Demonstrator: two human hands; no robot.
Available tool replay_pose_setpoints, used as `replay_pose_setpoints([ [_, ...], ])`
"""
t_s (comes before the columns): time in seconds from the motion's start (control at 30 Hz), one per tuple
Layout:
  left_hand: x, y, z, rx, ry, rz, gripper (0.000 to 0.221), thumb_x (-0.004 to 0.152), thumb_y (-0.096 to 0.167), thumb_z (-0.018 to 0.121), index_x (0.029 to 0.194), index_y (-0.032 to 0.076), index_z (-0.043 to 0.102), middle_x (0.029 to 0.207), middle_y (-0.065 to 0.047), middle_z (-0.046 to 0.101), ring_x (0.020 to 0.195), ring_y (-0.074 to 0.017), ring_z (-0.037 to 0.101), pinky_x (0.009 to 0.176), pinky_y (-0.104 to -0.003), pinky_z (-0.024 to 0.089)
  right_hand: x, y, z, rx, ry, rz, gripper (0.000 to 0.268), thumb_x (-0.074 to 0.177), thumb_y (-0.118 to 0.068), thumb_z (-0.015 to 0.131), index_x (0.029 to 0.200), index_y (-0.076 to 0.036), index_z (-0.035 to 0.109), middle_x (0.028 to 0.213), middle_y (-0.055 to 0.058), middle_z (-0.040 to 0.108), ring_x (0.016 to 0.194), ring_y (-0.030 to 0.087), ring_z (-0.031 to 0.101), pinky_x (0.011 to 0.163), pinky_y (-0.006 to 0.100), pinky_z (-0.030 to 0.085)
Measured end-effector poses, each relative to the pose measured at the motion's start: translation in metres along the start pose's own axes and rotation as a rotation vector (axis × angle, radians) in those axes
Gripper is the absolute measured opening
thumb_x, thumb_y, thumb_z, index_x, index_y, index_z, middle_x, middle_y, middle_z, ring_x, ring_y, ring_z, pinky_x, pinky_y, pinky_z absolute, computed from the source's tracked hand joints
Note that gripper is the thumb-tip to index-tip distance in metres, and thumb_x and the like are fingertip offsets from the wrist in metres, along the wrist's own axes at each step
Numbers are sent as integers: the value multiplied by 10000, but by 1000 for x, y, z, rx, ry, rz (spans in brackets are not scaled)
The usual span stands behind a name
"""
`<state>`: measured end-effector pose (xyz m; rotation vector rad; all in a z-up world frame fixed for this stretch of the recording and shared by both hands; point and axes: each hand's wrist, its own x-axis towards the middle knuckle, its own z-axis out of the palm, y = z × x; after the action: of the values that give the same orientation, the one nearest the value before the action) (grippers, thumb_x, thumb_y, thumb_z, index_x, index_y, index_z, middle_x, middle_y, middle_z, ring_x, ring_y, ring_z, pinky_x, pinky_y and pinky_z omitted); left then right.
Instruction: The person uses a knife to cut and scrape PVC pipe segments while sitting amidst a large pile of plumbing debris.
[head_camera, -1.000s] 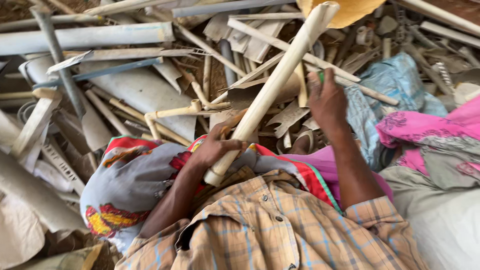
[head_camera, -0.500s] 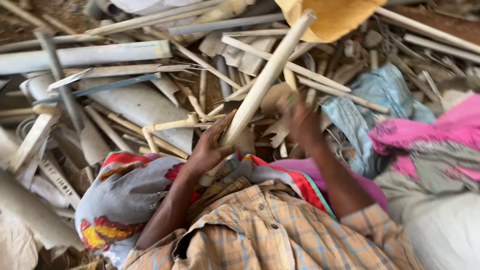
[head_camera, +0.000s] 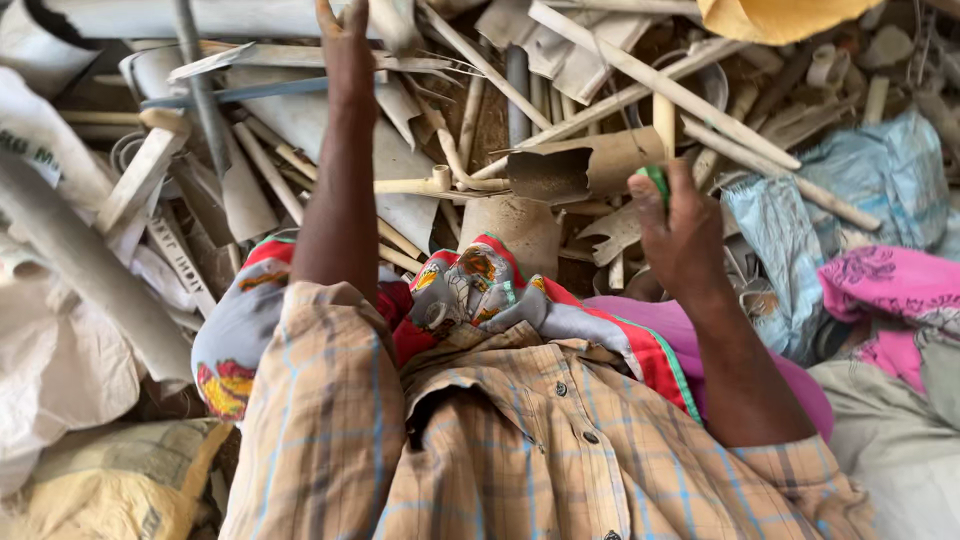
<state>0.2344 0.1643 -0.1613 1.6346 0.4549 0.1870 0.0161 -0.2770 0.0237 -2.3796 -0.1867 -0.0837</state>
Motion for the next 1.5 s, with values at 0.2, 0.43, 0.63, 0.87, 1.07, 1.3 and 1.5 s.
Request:
replay_pose_setpoints([
  [0.2, -29, -108, 38, 339, -461, -222, 604, 948, 458, 668, 1388, 45, 627, 1239, -207, 712, 1061, -254, 670, 914, -444, 583, -41, 3, -49, 415, 44, 262, 434, 1129, -464, 549, 1191, -34, 565, 781, 36, 589, 647, 152, 530, 583, 282, 428],
  [0.43, -121, -177, 151, 1102, -713, 256, 521, 818, 309, 806, 1287, 127, 670, 1283, -183, 645, 1183, -360, 599, 988, -546, 469, -109, 17, -93, 894, 411, 353, 755, 1071, -719, 488, 1211, 23, 486, 776, 154, 530, 650, 243, 510, 638, 376, 454],
  [0.63, -155, -146, 224, 1389, -931, 258, 402, 943, 163, 596, 1328, 56, 556, 1286, -158, 592, 1162, -325, 591, 993, -525, 469, -115, 20, -91, 867, 439, 470, 868, 941, -798, 473, 1211, 28, 468, 778, 196, 511, 649, 286, 491, 632, 452, 453],
  [0.87, -94, -140, 254, 1282, -924, 465, 275, 1045, 146, 464, 1175, 23, 673, 928, -197, 702, 705, -256, 675, 618, -454, 589, -116, 18, -93, 1088, 420, 465, 791, 1015, -731, 491, 1254, 23, 519, 801, 183, 548, 704, 277, 529, 655, 432, 486],
  [1.07, -26, -87, 262, 1234, -995, 342, 215, 988, 204, 567, 1023, 73, 734, 963, -177, 717, 797, -282, 682, 696, -473, 570, -68, -9, -82, 872, 365, 394, 759, 1060, -676, 531, 1201, 70, 521, 772, 183, 575, 665, 265, 578, 633, 415, 512],
  [1.3, -19, -129, 109, 510, -667, -665, 401, 932, 323, 537, 1280, 129, 585, 1259, -147, 630, 1098, -340, 642, 886, -603, 577, -40, -31, -78, 790, 337, 305, 670, 1116, -585, 570, 1221, 74, 514, 776, 142, 567, 628, 201, 571, 589, 324, 493],
  [1.5, -51, -73, 26, 488, -593, -665, 714, 1006, 674, 444, 1385, 87, 591, 1362, -187, 608, 1200, -323, 593, 1010, -565, 441, -34, -28, -76, 785, 313, 194, 613, 1117, -563, 579, 1235, 32, 491, 820, 102, 547, 647, 142, 573, 559, 253, 471],
])
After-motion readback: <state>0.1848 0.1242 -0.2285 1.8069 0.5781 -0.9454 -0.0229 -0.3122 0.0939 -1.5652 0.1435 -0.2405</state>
